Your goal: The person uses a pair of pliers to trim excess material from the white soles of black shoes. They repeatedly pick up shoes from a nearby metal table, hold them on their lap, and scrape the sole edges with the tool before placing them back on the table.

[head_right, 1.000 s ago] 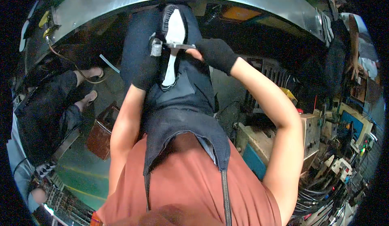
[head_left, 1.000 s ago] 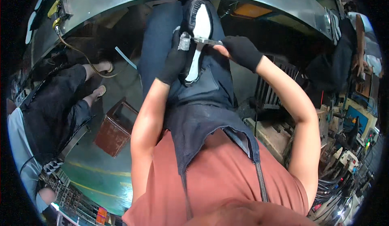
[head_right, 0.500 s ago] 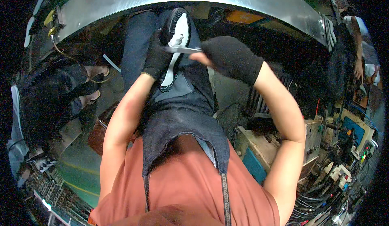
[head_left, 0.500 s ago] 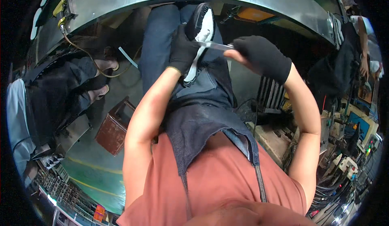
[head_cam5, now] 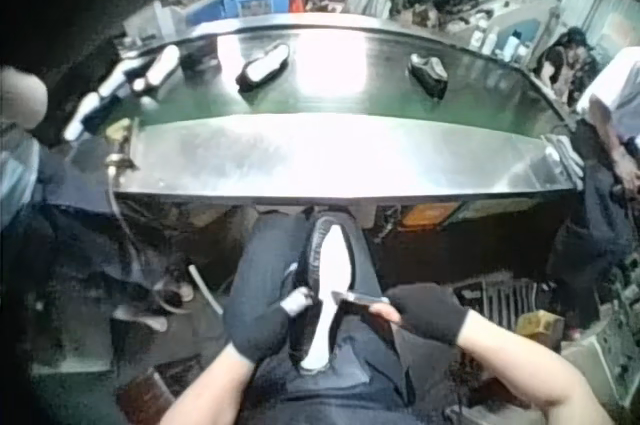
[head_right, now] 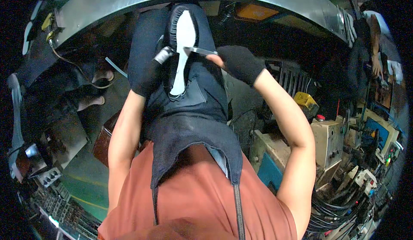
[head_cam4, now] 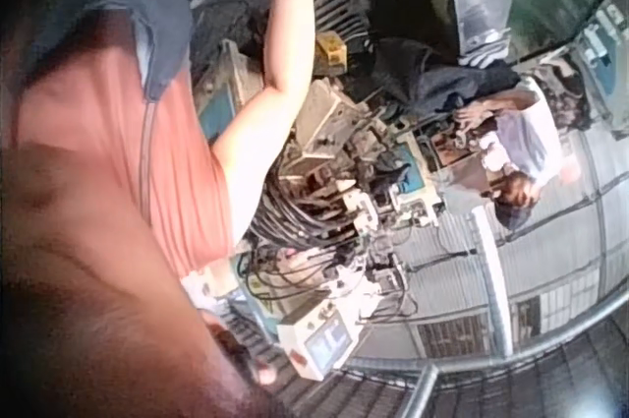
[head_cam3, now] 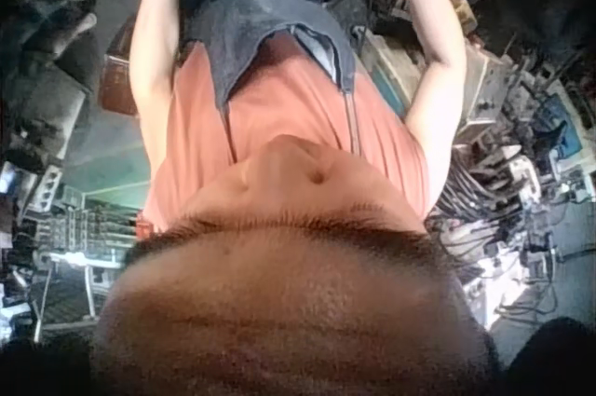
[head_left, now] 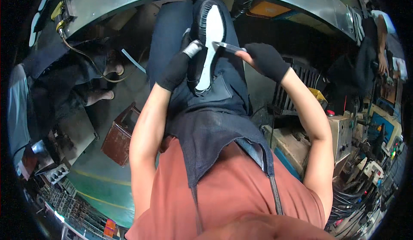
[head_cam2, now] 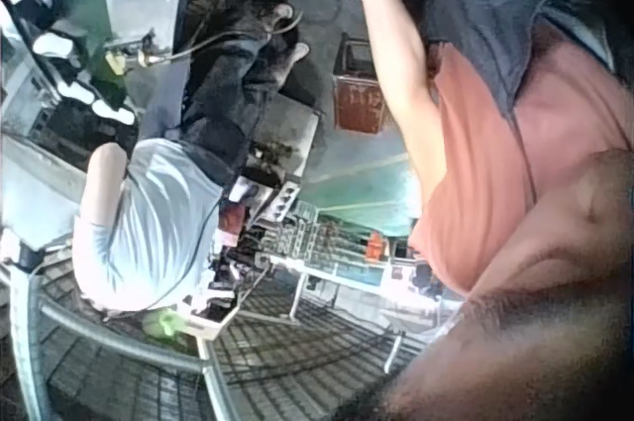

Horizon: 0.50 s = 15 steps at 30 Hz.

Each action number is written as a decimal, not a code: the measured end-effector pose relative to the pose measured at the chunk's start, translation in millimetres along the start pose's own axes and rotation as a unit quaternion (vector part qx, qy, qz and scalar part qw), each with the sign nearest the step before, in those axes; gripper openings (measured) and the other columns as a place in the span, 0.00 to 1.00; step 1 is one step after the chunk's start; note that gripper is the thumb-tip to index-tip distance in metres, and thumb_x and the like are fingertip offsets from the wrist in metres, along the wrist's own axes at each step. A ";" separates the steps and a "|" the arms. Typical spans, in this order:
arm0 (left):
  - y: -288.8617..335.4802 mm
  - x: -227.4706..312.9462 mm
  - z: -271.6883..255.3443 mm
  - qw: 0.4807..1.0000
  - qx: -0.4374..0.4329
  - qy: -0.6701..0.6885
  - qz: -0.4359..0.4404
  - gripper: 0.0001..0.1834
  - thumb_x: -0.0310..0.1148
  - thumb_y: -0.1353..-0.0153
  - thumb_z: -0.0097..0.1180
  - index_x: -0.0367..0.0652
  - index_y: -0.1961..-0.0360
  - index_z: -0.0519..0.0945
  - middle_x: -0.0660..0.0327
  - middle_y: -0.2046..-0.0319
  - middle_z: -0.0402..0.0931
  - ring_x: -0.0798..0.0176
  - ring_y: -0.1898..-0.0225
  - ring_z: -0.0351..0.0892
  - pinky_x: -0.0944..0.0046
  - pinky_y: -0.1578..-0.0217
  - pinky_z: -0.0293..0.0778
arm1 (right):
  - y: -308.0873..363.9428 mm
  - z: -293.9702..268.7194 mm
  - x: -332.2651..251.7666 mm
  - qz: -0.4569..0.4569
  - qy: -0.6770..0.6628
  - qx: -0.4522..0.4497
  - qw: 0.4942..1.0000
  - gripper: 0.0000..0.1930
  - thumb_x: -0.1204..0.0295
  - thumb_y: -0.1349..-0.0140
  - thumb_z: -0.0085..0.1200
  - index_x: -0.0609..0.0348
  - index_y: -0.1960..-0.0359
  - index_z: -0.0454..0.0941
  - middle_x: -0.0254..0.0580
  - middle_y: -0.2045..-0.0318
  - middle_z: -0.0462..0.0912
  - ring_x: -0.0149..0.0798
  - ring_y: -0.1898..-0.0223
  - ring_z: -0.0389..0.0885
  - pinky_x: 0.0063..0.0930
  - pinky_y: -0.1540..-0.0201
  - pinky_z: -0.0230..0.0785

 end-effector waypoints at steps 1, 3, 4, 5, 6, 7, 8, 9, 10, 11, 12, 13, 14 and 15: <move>-2.5 -8.2 -0.3 1.000 0.016 -0.006 -0.022 0.45 0.46 0.42 0.57 0.32 0.36 0.46 0.44 0.45 0.64 0.52 0.41 0.62 0.60 0.41 0.58 | 10.6 -1.7 -0.8 0.023 0.018 -0.007 1.000 0.24 0.50 0.38 0.46 0.61 0.73 0.78 0.55 0.75 0.79 0.56 0.71 0.79 0.43 0.69 0.70; -4.4 -13.3 8.4 0.992 0.081 -0.100 -0.013 0.41 0.48 0.40 0.53 0.31 0.38 0.49 0.44 0.48 0.68 0.51 0.43 0.66 0.59 0.42 0.60 | 27.6 2.7 8.7 0.033 0.007 -0.004 0.999 0.24 0.50 0.38 0.46 0.62 0.74 0.78 0.55 0.76 0.78 0.56 0.72 0.78 0.42 0.71 0.69; -5.1 -6.1 23.6 0.973 0.133 -0.186 0.017 0.41 0.47 0.40 0.53 0.30 0.38 0.49 0.43 0.49 0.68 0.50 0.43 0.65 0.59 0.42 0.60 | 34.8 3.4 14.6 0.032 -0.003 -0.008 0.999 0.24 0.50 0.38 0.46 0.62 0.74 0.78 0.55 0.76 0.78 0.56 0.73 0.78 0.41 0.71 0.69; -5.4 -2.0 33.3 0.944 0.183 -0.271 0.047 0.41 0.47 0.40 0.53 0.30 0.38 0.49 0.41 0.49 0.68 0.49 0.43 0.65 0.59 0.42 0.60 | 40.0 3.3 16.3 0.030 -0.013 -0.012 0.999 0.24 0.50 0.38 0.46 0.62 0.74 0.78 0.55 0.77 0.78 0.56 0.73 0.78 0.41 0.72 0.69; -11.2 -4.1 34.0 0.935 0.192 -0.294 0.054 0.41 0.47 0.41 0.55 0.30 0.39 0.51 0.38 0.48 0.65 0.47 0.43 0.64 0.58 0.43 0.61 | 41.4 -2.7 8.0 0.006 -0.040 0.010 0.999 0.25 0.50 0.38 0.47 0.62 0.76 0.77 0.55 0.78 0.77 0.56 0.75 0.78 0.41 0.74 0.69; -13.3 -8.6 32.1 0.928 0.194 -0.306 0.082 0.40 0.46 0.42 0.56 0.30 0.40 0.52 0.39 0.48 0.65 0.47 0.43 0.64 0.58 0.44 0.61 | 39.5 -8.8 -5.2 -0.021 -0.015 0.003 1.000 0.24 0.50 0.38 0.47 0.61 0.76 0.77 0.55 0.78 0.77 0.56 0.75 0.78 0.42 0.74 0.69; -13.7 -15.1 30.0 0.921 0.196 -0.318 0.111 0.39 0.45 0.42 0.57 0.30 0.41 0.54 0.40 0.48 0.65 0.47 0.44 0.65 0.57 0.44 0.62 | 36.1 -15.9 -22.4 -0.046 0.010 -0.005 0.999 0.24 0.50 0.39 0.47 0.61 0.76 0.77 0.55 0.79 0.77 0.55 0.76 0.78 0.42 0.75 0.69; -16.7 -19.8 25.1 0.912 0.199 -0.329 0.143 0.38 0.44 0.43 0.58 0.30 0.42 0.55 0.41 0.48 0.64 0.46 0.45 0.66 0.57 0.45 0.62 | 31.0 -26.6 -44.3 -0.074 0.039 -0.009 0.996 0.24 0.50 0.39 0.48 0.61 0.76 0.77 0.54 0.79 0.77 0.55 0.77 0.77 0.42 0.75 0.69; -18.9 -27.5 8.9 0.939 0.081 -0.317 0.110 0.54 0.55 0.49 0.60 0.24 0.38 0.46 0.31 0.41 0.53 0.36 0.38 0.54 0.54 0.39 0.55 | 27.0 -39.3 -73.9 -0.114 0.044 0.010 0.992 0.24 0.49 0.40 0.48 0.61 0.75 0.76 0.54 0.79 0.77 0.55 0.78 0.77 0.43 0.75 0.70; -26.2 -14.4 7.4 0.975 0.067 -0.209 0.012 0.58 0.57 0.52 0.62 0.26 0.36 0.42 0.32 0.39 0.50 0.38 0.36 0.52 0.55 0.38 0.54 | 19.5 -43.9 -88.2 -0.211 0.054 0.032 0.975 0.25 0.48 0.39 0.46 0.61 0.73 0.77 0.54 0.78 0.78 0.54 0.77 0.79 0.42 0.74 0.71; -32.7 -53.0 -3.5 0.942 0.048 -0.321 0.078 0.58 0.56 0.51 0.62 0.27 0.36 0.41 0.32 0.38 0.48 0.38 0.36 0.50 0.56 0.37 0.53 | 7.7 -41.9 -89.2 -0.304 0.029 0.062 0.950 0.22 0.51 0.39 0.48 0.59 0.75 0.76 0.51 0.77 0.77 0.52 0.77 0.78 0.40 0.75 0.69; -31.3 -50.1 -0.8 0.947 0.015 -0.310 0.086 0.60 0.55 0.52 0.63 0.27 0.36 0.39 0.33 0.38 0.46 0.38 0.35 0.49 0.56 0.37 0.51 | -6.2 -35.0 -74.0 -0.380 0.002 0.092 0.920 0.19 0.54 0.39 0.50 0.58 0.77 0.75 0.48 0.77 0.76 0.50 0.78 0.77 0.38 0.76 0.67; -28.9 -54.9 -0.3 0.915 -0.004 -0.382 0.132 0.61 0.54 0.53 0.64 0.28 0.35 0.37 0.34 0.37 0.45 0.38 0.35 0.48 0.56 0.36 0.50 | -17.6 -29.1 -57.8 -0.274 0.053 0.029 0.960 0.19 0.54 0.40 0.50 0.57 0.76 0.74 0.46 0.78 0.76 0.48 0.77 0.77 0.38 0.76 0.67; -25.4 -55.4 -1.2 0.894 -0.014 -0.418 0.158 0.62 0.53 0.54 0.65 0.28 0.35 0.36 0.34 0.36 0.44 0.38 0.34 0.47 0.57 0.35 0.48 | -25.9 -26.2 -36.6 -0.165 0.107 -0.034 0.980 0.19 0.54 0.40 0.51 0.57 0.76 0.73 0.44 0.78 0.75 0.46 0.77 0.77 0.37 0.76 0.68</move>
Point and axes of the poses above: each hand's wrist, its own y-axis away from the middle knuckle, its own z-axis out of the palm, x = y × z, the point moved 1 cm from there along -y, towards the middle knuckle
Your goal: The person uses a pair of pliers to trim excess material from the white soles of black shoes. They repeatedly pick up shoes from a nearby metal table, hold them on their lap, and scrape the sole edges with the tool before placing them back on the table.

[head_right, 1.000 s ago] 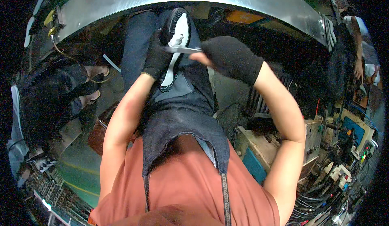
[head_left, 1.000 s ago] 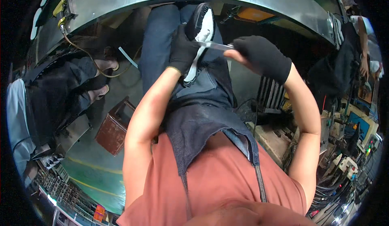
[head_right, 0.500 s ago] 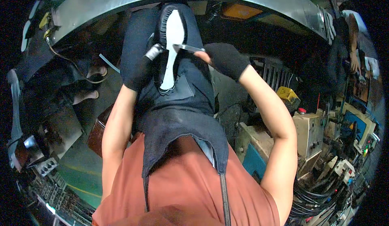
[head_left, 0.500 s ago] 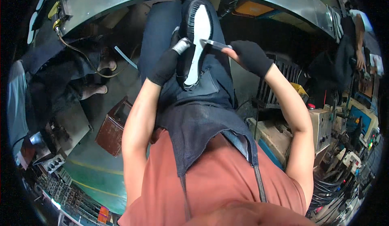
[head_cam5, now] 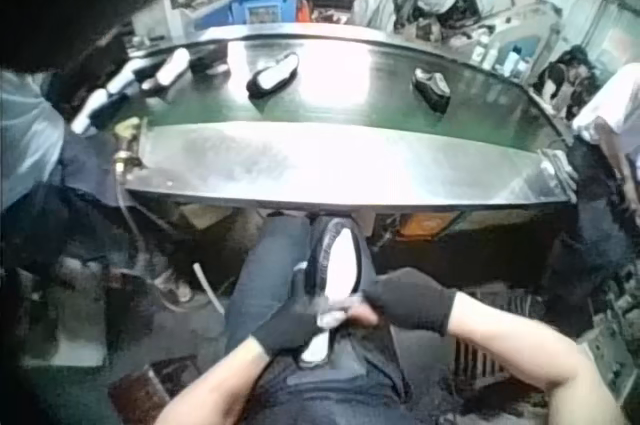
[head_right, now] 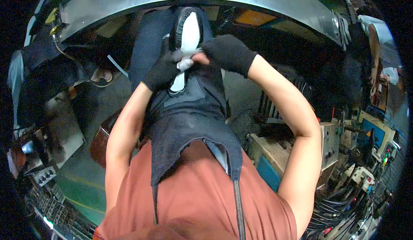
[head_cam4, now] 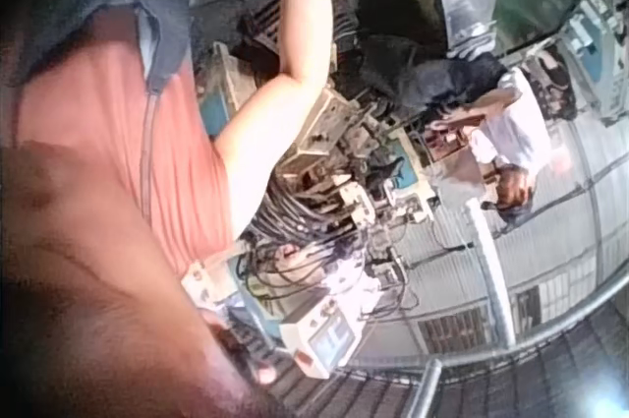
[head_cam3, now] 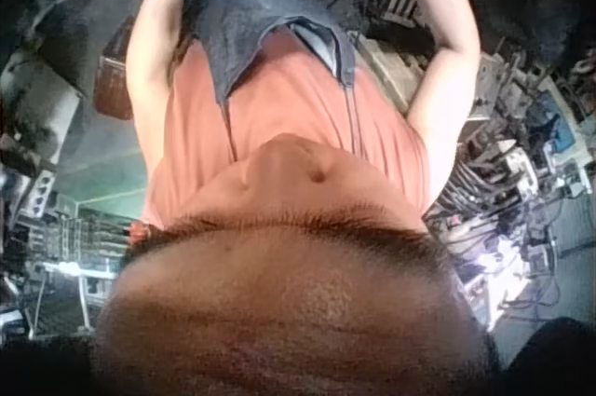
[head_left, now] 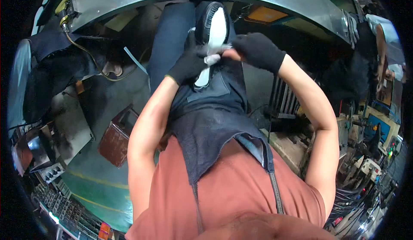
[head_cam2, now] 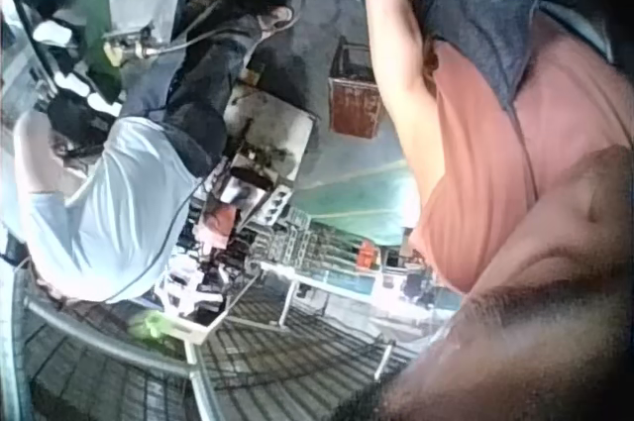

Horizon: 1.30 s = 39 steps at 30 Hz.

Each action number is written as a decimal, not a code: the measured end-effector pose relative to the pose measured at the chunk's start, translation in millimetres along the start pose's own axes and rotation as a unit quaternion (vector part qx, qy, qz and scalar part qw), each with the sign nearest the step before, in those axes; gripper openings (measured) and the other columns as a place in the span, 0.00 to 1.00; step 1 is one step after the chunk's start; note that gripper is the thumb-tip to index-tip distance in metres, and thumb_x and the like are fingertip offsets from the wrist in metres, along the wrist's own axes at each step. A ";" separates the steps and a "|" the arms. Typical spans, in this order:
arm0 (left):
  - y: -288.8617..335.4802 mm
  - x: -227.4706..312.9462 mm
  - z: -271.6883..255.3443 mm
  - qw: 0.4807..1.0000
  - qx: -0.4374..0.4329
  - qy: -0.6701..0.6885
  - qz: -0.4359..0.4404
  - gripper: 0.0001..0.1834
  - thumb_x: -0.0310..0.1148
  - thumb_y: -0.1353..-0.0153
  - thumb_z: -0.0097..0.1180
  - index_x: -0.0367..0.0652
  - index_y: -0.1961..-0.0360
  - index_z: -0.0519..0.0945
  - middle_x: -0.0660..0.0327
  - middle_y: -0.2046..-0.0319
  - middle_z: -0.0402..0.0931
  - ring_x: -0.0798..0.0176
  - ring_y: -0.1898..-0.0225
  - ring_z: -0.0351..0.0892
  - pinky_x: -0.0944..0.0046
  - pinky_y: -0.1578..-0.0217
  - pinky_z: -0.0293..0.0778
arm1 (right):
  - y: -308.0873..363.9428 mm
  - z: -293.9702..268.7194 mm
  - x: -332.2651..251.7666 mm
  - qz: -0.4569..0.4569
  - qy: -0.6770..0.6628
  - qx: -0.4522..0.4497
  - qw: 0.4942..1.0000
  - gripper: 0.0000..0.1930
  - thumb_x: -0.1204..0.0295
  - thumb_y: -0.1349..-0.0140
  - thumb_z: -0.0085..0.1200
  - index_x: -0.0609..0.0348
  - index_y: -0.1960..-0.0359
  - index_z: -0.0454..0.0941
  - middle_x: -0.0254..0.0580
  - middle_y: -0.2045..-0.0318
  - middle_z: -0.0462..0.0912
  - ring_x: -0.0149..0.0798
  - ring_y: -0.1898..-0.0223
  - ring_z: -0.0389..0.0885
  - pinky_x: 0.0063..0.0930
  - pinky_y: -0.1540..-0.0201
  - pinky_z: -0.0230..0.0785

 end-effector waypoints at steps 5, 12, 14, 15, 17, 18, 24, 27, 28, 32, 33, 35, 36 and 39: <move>17.8 36.0 -24.0 0.986 0.033 0.157 -0.039 0.65 0.45 0.58 0.70 0.28 0.35 0.34 0.36 0.36 0.44 0.40 0.34 0.47 0.54 0.35 0.48 | 16.6 4.9 -6.1 -0.145 -0.006 0.129 0.981 0.24 0.50 0.40 0.49 0.62 0.78 0.77 0.51 0.80 0.78 0.50 0.80 0.78 0.38 0.76 0.70; 25.2 84.5 -73.9 0.936 0.047 0.328 -0.116 0.59 0.40 0.58 0.71 0.33 0.34 0.42 0.40 0.35 0.46 0.46 0.33 0.47 0.56 0.35 0.47 | 82.0 100.3 4.9 0.250 -0.475 0.091 0.839 0.22 0.54 0.32 0.36 0.61 0.60 0.76 0.36 0.79 0.76 0.31 0.78 0.73 0.24 0.72 0.66; 20.2 90.6 -89.5 0.944 0.035 0.308 -0.113 0.57 0.36 0.56 0.70 0.34 0.33 0.44 0.50 0.33 0.46 0.55 0.33 0.45 0.60 0.35 0.44 | 90.8 148.9 -26.1 0.410 -0.600 0.119 0.677 0.33 0.41 0.34 0.27 0.57 0.51 0.72 0.35 0.79 0.75 0.30 0.81 0.70 0.22 0.75 0.64; 9.8 98.8 -104.6 0.971 0.046 0.212 -0.096 0.55 0.36 0.56 0.70 0.34 0.33 0.47 0.50 0.35 0.50 0.55 0.34 0.50 0.60 0.36 0.48 | 75.6 142.6 -55.2 0.495 -0.582 0.156 0.625 0.36 0.38 0.36 0.28 0.58 0.48 0.70 0.35 0.81 0.73 0.30 0.82 0.69 0.23 0.76 0.63; -27.8 95.6 -122.5 0.973 0.081 0.208 -0.058 0.49 0.36 0.54 0.68 0.34 0.35 0.53 0.51 0.40 0.61 0.56 0.40 0.61 0.61 0.40 0.57 | 65.4 174.6 -61.8 0.485 -0.587 0.134 0.634 0.38 0.37 0.37 0.27 0.61 0.51 0.74 0.37 0.82 0.74 0.30 0.82 0.71 0.24 0.75 0.66; -63.9 78.9 -129.2 0.957 0.085 0.272 -0.054 0.41 0.37 0.50 0.64 0.35 0.38 0.58 0.53 0.45 0.66 0.59 0.44 0.66 0.63 0.46 0.62 | 54.2 170.3 -59.7 0.505 -0.574 0.156 0.625 0.37 0.37 0.37 0.27 0.62 0.61 0.75 0.39 0.82 0.75 0.31 0.81 0.73 0.26 0.74 0.67; -296.7 46.0 -215.5 0.824 0.053 0.564 0.013 0.20 0.33 0.37 0.47 0.36 0.46 0.71 0.59 0.53 0.75 0.64 0.51 0.74 0.65 0.49 0.69 | 7.6 143.8 -17.2 0.479 -0.591 0.097 0.642 0.36 0.39 0.36 0.32 0.64 0.76 0.74 0.43 0.83 0.75 0.34 0.84 0.76 0.27 0.77 0.68; -323.7 17.3 -205.2 0.959 -0.093 0.253 0.084 0.21 0.31 0.39 0.51 0.34 0.46 0.71 0.53 0.56 0.77 0.66 0.55 0.74 0.65 0.48 0.68 | -21.5 126.9 11.6 0.488 -0.606 0.069 0.624 0.34 0.41 0.35 0.31 0.65 0.72 0.73 0.41 0.83 0.74 0.33 0.85 0.76 0.27 0.80 0.68; -317.3 54.3 -221.5 0.947 -0.310 -0.076 0.036 0.24 0.29 0.45 0.54 0.36 0.45 0.71 0.50 0.56 0.78 0.65 0.58 0.76 0.66 0.49 0.69 | -25.8 115.4 23.1 0.497 -0.601 0.058 0.623 0.35 0.41 0.35 0.30 0.65 0.71 0.73 0.41 0.84 0.74 0.34 0.84 0.76 0.27 0.79 0.68; -335.8 -3.1 -263.6 0.920 -0.315 -0.234 -0.008 0.23 0.45 0.48 0.59 0.43 0.54 0.78 0.53 0.54 0.76 0.52 0.52 0.76 0.59 0.50 0.70 | -35.9 104.9 44.5 0.493 -0.605 0.030 0.625 0.35 0.42 0.34 0.29 0.67 0.67 0.74 0.43 0.84 0.75 0.34 0.84 0.77 0.28 0.79 0.69; -352.0 -70.8 -283.9 0.979 -0.087 -0.117 0.145 0.29 0.49 0.52 0.61 0.40 0.54 0.76 0.49 0.54 0.76 0.48 0.53 0.75 0.57 0.51 0.70 | -40.0 99.1 45.5 0.483 -0.613 0.022 0.625 0.34 0.42 0.34 0.30 0.68 0.64 0.73 0.44 0.83 0.74 0.34 0.85 0.76 0.28 0.80 0.68; -404.8 -112.0 -322.1 0.955 0.168 -0.244 0.011 0.37 0.51 0.55 0.64 0.36 0.50 0.72 0.45 0.53 0.74 0.45 0.52 0.74 0.55 0.50 0.69 | -45.3 95.1 50.6 0.486 -0.620 0.021 0.616 0.33 0.43 0.34 0.32 0.68 0.60 0.72 0.45 0.81 0.74 0.34 0.87 0.75 0.28 0.82 0.67; -426.0 -142.1 -343.3 0.907 0.278 -0.314 -0.028 0.40 0.52 0.57 0.65 0.35 0.48 0.69 0.43 0.52 0.73 0.44 0.51 0.73 0.54 0.49 0.69 | -45.8 94.2 50.1 0.486 -0.618 0.012 0.618 0.33 0.44 0.34 0.32 0.68 0.60 0.72 0.45 0.81 0.74 0.34 0.87 0.75 0.28 0.82 0.67; -451.7 -176.8 -323.0 0.912 0.315 -0.219 -0.146 0.48 0.54 0.59 0.65 0.32 0.43 0.64 0.41 0.48 0.69 0.43 0.47 0.70 0.54 0.47 0.67 | -46.4 100.4 50.6 0.487 -0.628 0.019 0.606 0.32 0.45 0.33 0.32 0.68 0.61 0.72 0.45 0.80 0.75 0.34 0.86 0.75 0.29 0.82 0.68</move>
Point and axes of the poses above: each hand's wrist, its own y-axis away from the middle knuckle, its own z-axis out of the palm, x = y × z, the point moved 1 cm from there along -y, towards the middle knuckle
